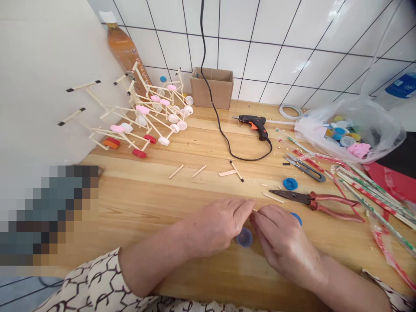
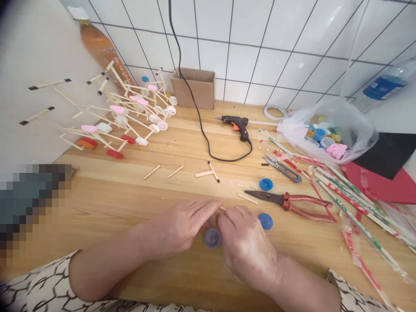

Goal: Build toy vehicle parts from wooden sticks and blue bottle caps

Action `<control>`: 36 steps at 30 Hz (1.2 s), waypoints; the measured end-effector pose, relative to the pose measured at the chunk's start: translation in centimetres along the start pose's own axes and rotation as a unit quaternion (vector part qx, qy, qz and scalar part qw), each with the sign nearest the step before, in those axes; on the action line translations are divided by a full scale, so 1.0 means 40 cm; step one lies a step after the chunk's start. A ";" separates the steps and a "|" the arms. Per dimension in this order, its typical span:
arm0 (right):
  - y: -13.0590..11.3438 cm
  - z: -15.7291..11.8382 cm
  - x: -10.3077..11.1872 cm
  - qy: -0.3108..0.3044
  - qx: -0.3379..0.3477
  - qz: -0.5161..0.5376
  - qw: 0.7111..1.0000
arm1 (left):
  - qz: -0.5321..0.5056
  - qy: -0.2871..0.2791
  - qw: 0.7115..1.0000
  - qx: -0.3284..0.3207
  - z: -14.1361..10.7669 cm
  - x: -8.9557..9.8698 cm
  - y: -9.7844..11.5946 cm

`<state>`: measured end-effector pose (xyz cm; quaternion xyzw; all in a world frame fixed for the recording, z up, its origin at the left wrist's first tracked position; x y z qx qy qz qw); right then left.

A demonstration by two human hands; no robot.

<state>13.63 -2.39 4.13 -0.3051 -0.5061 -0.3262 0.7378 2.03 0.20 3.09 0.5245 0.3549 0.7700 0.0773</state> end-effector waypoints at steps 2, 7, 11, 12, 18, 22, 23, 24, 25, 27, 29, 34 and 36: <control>0.006 0.004 -0.003 -0.016 -0.043 0.066 0.997 | 0.007 -0.005 1.000 -0.003 0.001 0.002 0.007; 0.024 0.008 -0.018 -0.070 -0.155 0.208 0.963 | -0.011 -0.010 1.000 0.016 0.000 -0.001 0.011; 0.040 0.005 -0.027 -0.117 -0.212 0.279 0.929 | -0.102 0.062 0.991 0.058 -0.005 0.020 -0.004; 0.044 0.005 -0.027 -0.122 -0.222 0.295 0.921 | -0.132 0.085 0.985 0.074 -0.005 0.027 -0.011; 0.054 0.004 -0.032 -0.145 -0.261 0.408 0.863 | -0.295 0.142 0.935 0.136 0.004 0.041 -0.038; 0.066 -0.010 -0.054 -0.167 -0.308 0.489 0.799 | -0.390 0.133 0.886 0.214 0.006 0.033 -0.056; 0.070 -0.014 -0.060 -0.166 -0.324 0.521 0.772 | -0.419 0.129 0.869 0.227 0.006 0.031 -0.059; 0.073 -0.017 -0.064 -0.164 -0.340 0.556 0.740 | -0.448 0.128 0.853 0.235 0.006 0.028 -0.062; 0.075 -0.019 -0.068 -0.162 -0.354 0.590 0.707 | -0.475 0.128 0.837 0.240 0.006 0.025 -0.065; 0.075 -0.020 -0.073 -0.166 -0.372 0.643 0.648 | -0.524 0.129 0.805 0.246 0.005 0.019 -0.070; 0.071 -0.017 -0.073 -0.175 -0.378 0.671 0.614 | -0.565 0.131 0.775 0.251 0.005 0.011 -0.075; 0.066 -0.012 -0.071 -0.174 -0.372 0.685 0.602 | -0.596 0.133 0.744 0.272 0.004 -0.002 -0.079; 0.066 -0.013 -0.071 -0.172 -0.367 0.680 0.611 | -0.587 0.139 0.751 0.268 0.005 0.002 -0.076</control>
Point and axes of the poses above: each hand's wrist, its own z-axis towards the middle knuckle, its own x-axis out of the back of the hand, y = z × x, the point moved 5 cm from there along z, towards the middle knuckle, and after that the axes turned 14 degrees about -z, right-handed, at the moved point
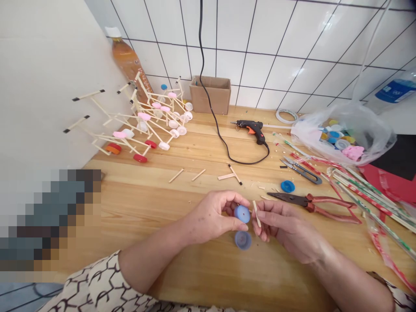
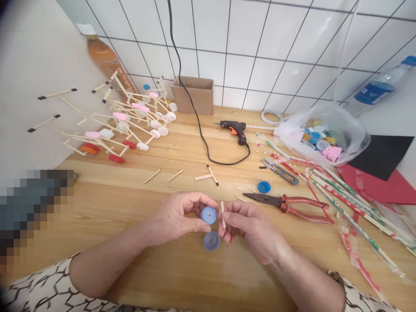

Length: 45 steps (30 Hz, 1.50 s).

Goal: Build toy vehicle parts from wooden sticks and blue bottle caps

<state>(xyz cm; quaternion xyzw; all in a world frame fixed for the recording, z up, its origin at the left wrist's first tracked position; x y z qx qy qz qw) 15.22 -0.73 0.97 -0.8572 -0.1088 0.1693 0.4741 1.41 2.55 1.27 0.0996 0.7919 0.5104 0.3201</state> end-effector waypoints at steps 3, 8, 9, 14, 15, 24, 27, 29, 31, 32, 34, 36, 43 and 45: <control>-0.002 -0.001 0.000 0.002 0.016 -0.017 1.000 | 0.037 -0.024 0.999 -0.029 -0.004 -0.012 0.014; -0.003 -0.001 0.001 0.015 0.022 -0.046 0.999 | 0.110 -0.060 0.990 -0.069 -0.013 -0.026 0.033; -0.003 -0.001 0.002 0.018 0.023 -0.053 0.998 | 0.119 -0.066 0.988 -0.073 -0.014 -0.028 0.035; -0.008 -0.004 0.005 0.030 0.053 -0.110 0.992 | 0.190 -0.073 0.975 -0.094 -0.016 -0.030 0.039; -0.009 -0.005 0.005 0.031 0.059 -0.124 0.990 | 0.205 -0.067 0.971 -0.101 -0.017 -0.029 0.039; -0.003 -0.004 -0.006 0.018 0.099 -0.103 0.990 | 0.209 -0.062 0.967 -0.129 -0.022 -0.029 0.026; 0.003 -0.005 -0.004 0.026 0.097 -0.060 0.993 | 0.148 -0.028 0.981 -0.122 -0.022 -0.023 0.022; 0.003 -0.005 -0.005 0.029 0.094 -0.021 0.995 | 0.110 0.000 0.988 -0.113 -0.021 -0.020 0.022; -0.002 -0.006 -0.009 0.029 0.091 0.019 0.995 | 0.091 0.025 0.990 -0.106 -0.019 -0.018 0.022; -0.005 -0.006 -0.011 0.031 0.090 0.037 0.995 | 0.084 0.038 0.990 -0.105 -0.018 -0.016 0.023; -0.011 -0.006 -0.015 0.039 0.092 0.063 0.993 | 0.068 0.057 0.991 -0.103 -0.014 -0.012 0.020; -0.015 -0.006 -0.017 0.045 0.102 0.078 0.991 | 0.044 0.057 0.992 -0.102 -0.011 -0.010 0.014; -0.008 -0.002 -0.030 0.031 0.125 0.098 0.987 | -0.106 0.000 0.990 -0.095 -0.009 -0.017 -0.004; -0.007 -0.002 -0.032 0.026 0.130 0.102 0.986 | -0.131 -0.008 0.988 -0.085 -0.010 -0.020 -0.006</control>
Point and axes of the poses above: each hand's wrist, its own z-axis towards the middle knuckle, its own x-axis out of the back of the hand, y = z × x, the point moved 5 cm from there along z, towards the middle knuckle, and after that the axes turned 14 degrees about -z, right-handed, at the moved point
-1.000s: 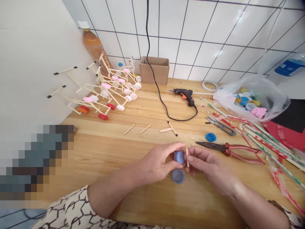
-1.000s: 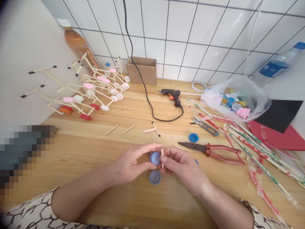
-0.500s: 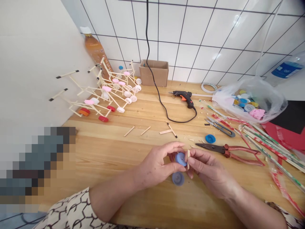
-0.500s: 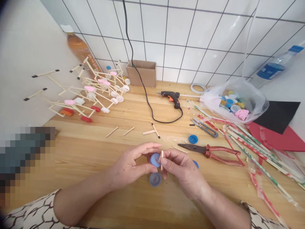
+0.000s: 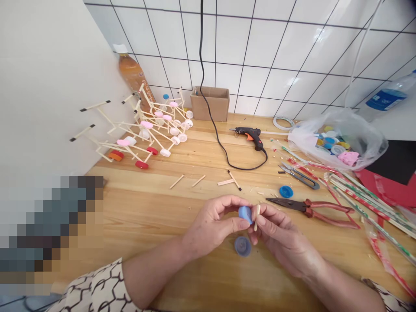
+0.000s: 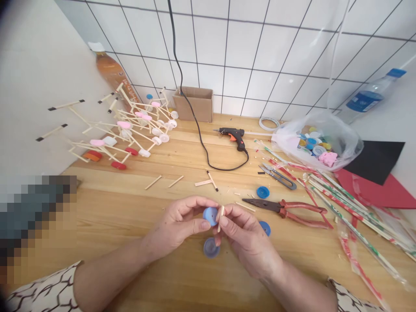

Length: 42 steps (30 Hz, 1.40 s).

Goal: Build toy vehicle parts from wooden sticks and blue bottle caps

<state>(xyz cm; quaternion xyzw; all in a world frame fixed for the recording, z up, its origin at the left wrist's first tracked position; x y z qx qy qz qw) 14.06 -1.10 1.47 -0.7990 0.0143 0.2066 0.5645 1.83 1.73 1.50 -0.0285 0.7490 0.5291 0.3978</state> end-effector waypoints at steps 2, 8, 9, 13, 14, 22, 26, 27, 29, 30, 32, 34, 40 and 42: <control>0.000 -0.001 -0.003 -0.007 0.006 0.007 1.000 | -0.010 0.010 1.000 0.000 -0.001 -0.001 -0.002; -0.003 -0.004 -0.007 -0.004 0.025 0.017 1.000 | -0.046 0.025 0.999 -0.009 0.001 -0.004 -0.008; -0.003 -0.004 -0.007 0.000 0.025 0.017 1.000 | -0.054 0.012 0.998 -0.007 0.001 -0.008 -0.008; -0.004 -0.005 -0.005 -0.002 0.017 -0.011 1.000 | -0.058 -0.013 0.998 -0.024 0.001 -0.013 0.005; -0.006 -0.006 -0.003 -0.006 0.016 -0.028 0.999 | -0.049 -0.007 0.998 -0.028 0.001 -0.010 0.009; -0.059 -0.021 0.037 0.074 0.117 -0.346 0.928 | -0.048 0.000 0.999 -0.009 0.013 0.018 0.001; -0.095 -0.039 0.021 0.100 0.252 -0.528 0.805 | -0.088 0.007 0.996 0.014 0.019 0.020 -0.009; -0.098 -0.044 0.014 0.098 0.278 -0.556 0.777 | -0.096 0.007 0.995 0.020 0.019 0.019 -0.011; -0.102 -0.051 0.002 0.097 0.315 -0.597 0.731 | -0.104 0.005 0.994 0.030 0.018 0.017 -0.012; -0.102 -0.054 -0.001 0.098 0.327 -0.611 0.714 | -0.105 0.003 0.994 0.035 0.018 0.015 -0.013; -0.102 -0.056 -0.006 0.102 0.342 -0.631 0.689 | -0.105 -0.002 0.994 0.043 0.017 0.013 -0.014; -0.100 -0.055 -0.009 0.103 0.348 -0.644 0.673 | -0.104 -0.006 0.994 0.046 0.017 0.012 -0.016; -0.092 -0.058 -0.016 0.093 0.357 -0.690 0.622 | -0.086 -0.004 0.995 0.057 0.015 0.017 -0.023; -0.085 -0.062 -0.022 0.091 0.363 -0.725 0.578 | -0.072 0.003 0.996 0.060 0.011 0.017 -0.023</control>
Point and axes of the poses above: each hand's wrist, its own z-axis towards the middle knuckle, its own x-axis out of the back of the hand, y = z × x, the point moved 5 cm from there along z, towards the middle knuckle, and after that the axes turned 14 degrees about -z, right-handed, at the moved point
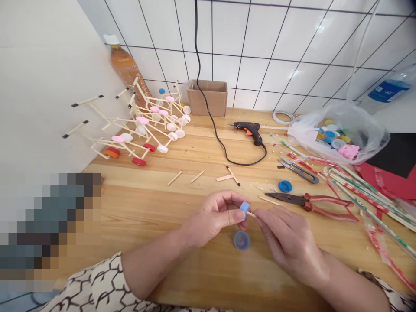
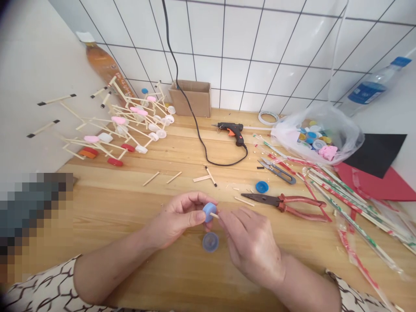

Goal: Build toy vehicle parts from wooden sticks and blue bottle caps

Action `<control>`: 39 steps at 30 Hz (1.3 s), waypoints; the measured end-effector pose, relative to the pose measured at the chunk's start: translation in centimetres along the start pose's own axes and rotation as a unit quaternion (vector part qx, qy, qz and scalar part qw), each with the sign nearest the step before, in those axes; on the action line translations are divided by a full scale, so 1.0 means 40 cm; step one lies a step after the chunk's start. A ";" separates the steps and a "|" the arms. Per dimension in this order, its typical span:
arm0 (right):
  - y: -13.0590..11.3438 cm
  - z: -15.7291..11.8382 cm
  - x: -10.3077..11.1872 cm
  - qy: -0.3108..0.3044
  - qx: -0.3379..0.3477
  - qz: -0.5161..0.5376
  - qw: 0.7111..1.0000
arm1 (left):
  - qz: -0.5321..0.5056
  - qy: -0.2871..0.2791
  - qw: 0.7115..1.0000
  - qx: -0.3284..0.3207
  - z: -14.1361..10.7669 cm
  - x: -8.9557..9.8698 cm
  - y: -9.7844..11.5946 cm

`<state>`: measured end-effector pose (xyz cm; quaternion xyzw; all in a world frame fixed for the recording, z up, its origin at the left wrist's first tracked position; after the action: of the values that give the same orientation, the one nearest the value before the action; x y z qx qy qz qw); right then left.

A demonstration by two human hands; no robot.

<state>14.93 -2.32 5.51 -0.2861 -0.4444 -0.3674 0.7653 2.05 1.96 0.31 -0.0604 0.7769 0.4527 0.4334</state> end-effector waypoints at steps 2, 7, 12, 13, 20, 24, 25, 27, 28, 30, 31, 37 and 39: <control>-0.008 -0.008 -0.002 0.002 0.019 -0.053 0.998 | 0.021 0.013 1.000 0.002 -0.005 -0.003 0.002; -0.019 -0.019 -0.006 -0.011 0.009 -0.026 1.000 | 0.096 0.035 0.994 -0.039 -0.020 -0.018 0.022; -0.002 0.000 -0.027 -0.148 -0.137 0.271 0.941 | 0.212 -0.004 0.968 -0.136 -0.036 -0.045 0.048; -0.004 0.003 -0.033 -0.175 -0.156 0.325 0.916 | 0.224 -0.015 0.964 -0.144 -0.039 -0.051 0.047; 0.000 0.010 -0.030 -0.119 -0.145 0.302 0.935 | 0.204 0.030 0.970 -0.131 -0.039 -0.050 0.039; 0.017 0.002 -0.041 -0.150 -0.131 0.265 0.943 | 0.198 0.045 0.972 -0.114 -0.030 -0.038 0.044; 0.023 0.000 -0.043 -0.156 -0.129 0.251 0.947 | 0.194 0.050 0.973 -0.113 -0.028 -0.034 0.044; 0.030 -0.003 -0.041 -0.149 -0.116 0.209 0.960 | 0.188 0.056 0.975 -0.108 -0.025 -0.027 0.043; 0.030 -0.004 -0.037 -0.135 -0.101 0.183 0.969 | 0.184 0.057 0.976 -0.104 -0.023 -0.025 0.040; 0.024 -0.006 -0.027 -0.096 -0.065 0.136 0.984 | 0.175 0.052 0.978 -0.097 -0.023 -0.024 0.033; 0.018 -0.006 -0.022 -0.080 -0.051 0.118 0.989 | 0.168 0.050 0.980 -0.095 -0.023 -0.025 0.029; -0.014 -0.004 -0.006 -0.055 -0.024 0.138 0.989 | 0.148 0.031 0.984 -0.091 -0.035 -0.041 0.013; -0.016 0.000 -0.004 -0.052 -0.030 0.146 0.987 | 0.149 0.034 0.984 -0.095 -0.037 -0.044 0.013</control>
<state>14.35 -2.66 5.44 -0.3898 -0.4254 -0.2496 0.7777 1.96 0.61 2.27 -0.0002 0.7448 0.5820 0.3263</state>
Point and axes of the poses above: each hand's wrist, its own z-axis towards the middle knuckle, its own x-axis out of the back of the hand, y = z × x, the point moved 5 cm from there along z, towards the middle knuckle, and after that the axes turned 14 degrees about -z, right-handed, at the moved point
